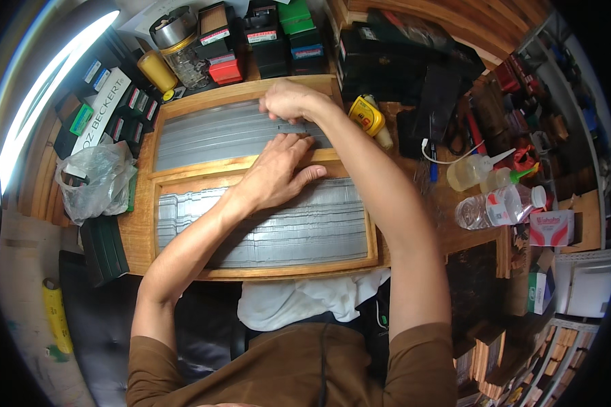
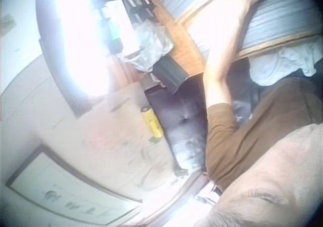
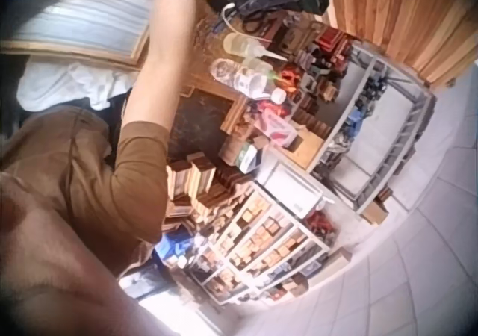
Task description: The person picks up small metal strips from a wooden tray and joins them end-to-end by hand to form a longer strip. The person repeatedly wipes the joined strip with a white cloth and places the assembled strip back into the tray.
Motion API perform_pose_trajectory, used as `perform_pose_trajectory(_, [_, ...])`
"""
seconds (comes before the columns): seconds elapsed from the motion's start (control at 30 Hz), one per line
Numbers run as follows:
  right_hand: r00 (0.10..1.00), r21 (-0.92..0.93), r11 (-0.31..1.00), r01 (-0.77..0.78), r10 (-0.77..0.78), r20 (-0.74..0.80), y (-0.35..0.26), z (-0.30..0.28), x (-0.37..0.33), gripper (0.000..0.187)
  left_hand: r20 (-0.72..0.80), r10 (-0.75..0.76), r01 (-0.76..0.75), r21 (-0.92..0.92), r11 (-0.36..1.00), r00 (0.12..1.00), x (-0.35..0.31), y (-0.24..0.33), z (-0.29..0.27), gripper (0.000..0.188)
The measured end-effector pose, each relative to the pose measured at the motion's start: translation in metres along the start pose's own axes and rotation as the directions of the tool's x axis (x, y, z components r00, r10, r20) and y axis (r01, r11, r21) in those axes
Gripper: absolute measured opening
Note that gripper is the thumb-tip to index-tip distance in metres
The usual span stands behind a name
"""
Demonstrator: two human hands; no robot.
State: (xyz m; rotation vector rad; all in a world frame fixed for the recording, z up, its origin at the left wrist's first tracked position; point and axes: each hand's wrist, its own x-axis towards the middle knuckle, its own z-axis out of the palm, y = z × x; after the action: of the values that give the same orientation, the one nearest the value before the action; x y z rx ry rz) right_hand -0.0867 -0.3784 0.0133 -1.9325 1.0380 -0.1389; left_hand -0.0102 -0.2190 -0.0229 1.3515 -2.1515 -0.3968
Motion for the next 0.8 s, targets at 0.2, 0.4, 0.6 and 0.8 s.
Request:
perform_pose_trajectory(0.2, [0.957, 0.267, 0.919, 0.29, -0.275, -0.093, -0.032, -0.015, -0.119, 0.03, 0.132, 0.222, -0.186, -0.243, 0.952, 0.966, -0.114, 0.095, -0.046, 0.041])
perform_pose_trajectory(0.4, [0.595, 0.37, 0.865, 0.339, -0.502, 0.627, 0.007, 0.065, -0.266, 0.031, 0.631, -0.19, 0.374, -0.171, 0.911, 0.752, -0.25, 0.089, 0.002, 0.051])
perform_pose_trajectory(0.6, [0.67, -0.072, 0.905, 0.419, -0.254, 0.698, 0.07, 0.201, -0.264, 0.064, 0.107, -0.671, 0.677, -0.2, 0.709, 0.734, -0.341, 0.038, 0.132, 0.061])
perform_pose_trajectory(0.8, [0.822, 0.126, 0.9, 0.417, -0.432, 0.37, 0.111, 0.281, -0.231, 0.088, -0.053, -0.8, 0.722, -0.398, 0.565, 0.597, -0.337, 0.051, 0.093, 0.019])
